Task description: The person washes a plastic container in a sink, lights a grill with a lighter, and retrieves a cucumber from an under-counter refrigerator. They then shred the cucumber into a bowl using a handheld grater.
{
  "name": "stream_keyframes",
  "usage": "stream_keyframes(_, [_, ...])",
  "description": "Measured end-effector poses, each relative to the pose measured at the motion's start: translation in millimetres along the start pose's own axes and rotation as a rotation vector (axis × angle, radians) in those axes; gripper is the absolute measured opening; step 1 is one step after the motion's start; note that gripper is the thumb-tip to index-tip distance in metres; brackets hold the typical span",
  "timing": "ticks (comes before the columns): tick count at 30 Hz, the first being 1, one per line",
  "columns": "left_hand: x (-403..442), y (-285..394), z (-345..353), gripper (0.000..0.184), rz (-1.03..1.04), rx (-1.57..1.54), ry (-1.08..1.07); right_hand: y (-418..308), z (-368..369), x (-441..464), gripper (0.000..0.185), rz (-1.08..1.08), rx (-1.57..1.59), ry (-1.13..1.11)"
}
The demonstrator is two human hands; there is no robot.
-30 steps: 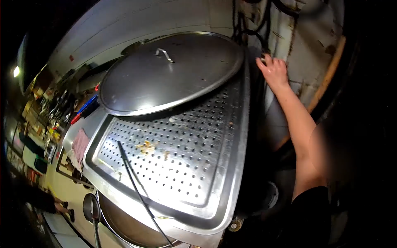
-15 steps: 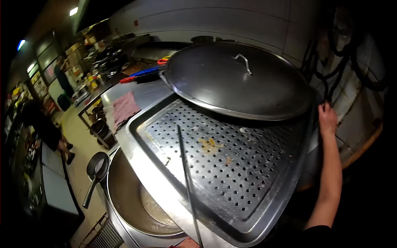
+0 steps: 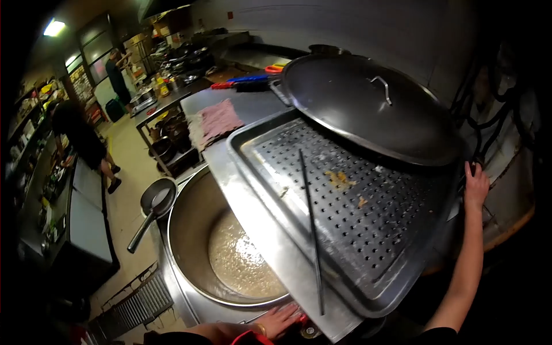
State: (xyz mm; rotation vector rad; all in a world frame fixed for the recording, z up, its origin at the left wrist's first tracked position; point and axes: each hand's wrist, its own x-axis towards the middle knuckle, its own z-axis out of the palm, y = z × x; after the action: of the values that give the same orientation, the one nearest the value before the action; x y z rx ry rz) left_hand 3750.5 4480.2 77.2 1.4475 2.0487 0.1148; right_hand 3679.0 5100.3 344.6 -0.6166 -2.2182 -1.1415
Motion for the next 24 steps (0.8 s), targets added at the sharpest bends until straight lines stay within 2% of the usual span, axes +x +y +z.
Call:
stream_keyframes(1, [-3,-9,16,0.085,0.088,-0.045,0.340,-13,-25,-9,0.050,0.027,-0.001,0.046])
stream_keyframes(2, [1,-14,31,0.087,0.092,-0.103,0.293,-25,-49,-21,0.051,0.052,-0.003,0.090])
stream_keyframes(4, [-1,-12,17,0.087,0.082,-0.075,0.275,-43,-63,-66,0.052,0.112,0.014,0.063])
stream_keyframes(6, [-2,-11,15,0.085,0.088,-0.068,0.325,-59,-19,-155,0.061,0.074,0.110,0.273])
stream_keyframes(7, [-1,-13,21,0.084,0.093,-0.061,0.361,-79,-27,-210,0.058,0.134,0.302,0.116])
stream_keyframes(9, [-1,-14,25,0.083,0.109,-0.085,0.377,-116,-59,-326,0.052,0.112,0.500,0.104])
stream_keyframes(10, [0,-16,29,0.085,0.118,-0.080,0.397,-138,-100,-367,0.054,0.009,0.357,0.109])
stream_keyframes(11, [-1,-16,32,0.087,0.131,-0.070,0.420,-156,-109,-449,0.048,0.187,0.504,-0.288])
stream_keyframes(12, [-7,-15,23,0.090,0.129,-0.095,0.392,-169,-163,-488,0.046,0.063,0.575,-0.515])
stream_keyframes(13, [-13,-12,15,0.094,0.130,-0.119,0.364,-177,-232,-497,0.050,-0.179,0.634,-0.440])
stream_keyframes(14, [-13,-13,17,0.099,0.140,-0.155,0.364,-192,-290,-507,0.056,-0.161,0.689,-0.763])
stream_keyframes(15, [-14,-13,16,0.099,0.152,-0.214,0.370,-197,-362,-485,0.056,-0.309,0.640,-0.957])
stream_keyframes(16, [-8,-17,21,0.098,0.175,-0.240,0.392,-203,-374,-530,0.039,-0.358,0.708,-0.760])
stream_keyframes(17, [-5,-19,23,0.098,0.202,-0.264,0.416,-208,-387,-576,0.030,-0.403,0.768,-0.560])
stream_keyframes(18, [-19,-16,12,0.086,0.230,-0.158,0.439,-211,-411,-584,0.026,-0.372,0.869,-0.639])
stream_keyframes(19, [-34,-17,12,0.081,0.298,-0.174,0.452,-215,-438,-589,0.025,-0.336,0.972,-0.722])
stream_keyframes(22, [-115,-22,24,0.062,0.513,-0.294,0.487,-228,-505,-591,0.026,-0.172,0.872,-1.071])
stream_keyframes(23, [-142,-36,40,0.061,0.573,-0.359,0.482,-240,-521,-586,0.029,-0.116,0.831,-0.994])
stream_keyframes(24, [-184,-54,45,0.057,0.546,-0.379,0.498,-250,-533,-582,0.030,-0.055,0.810,-1.001])
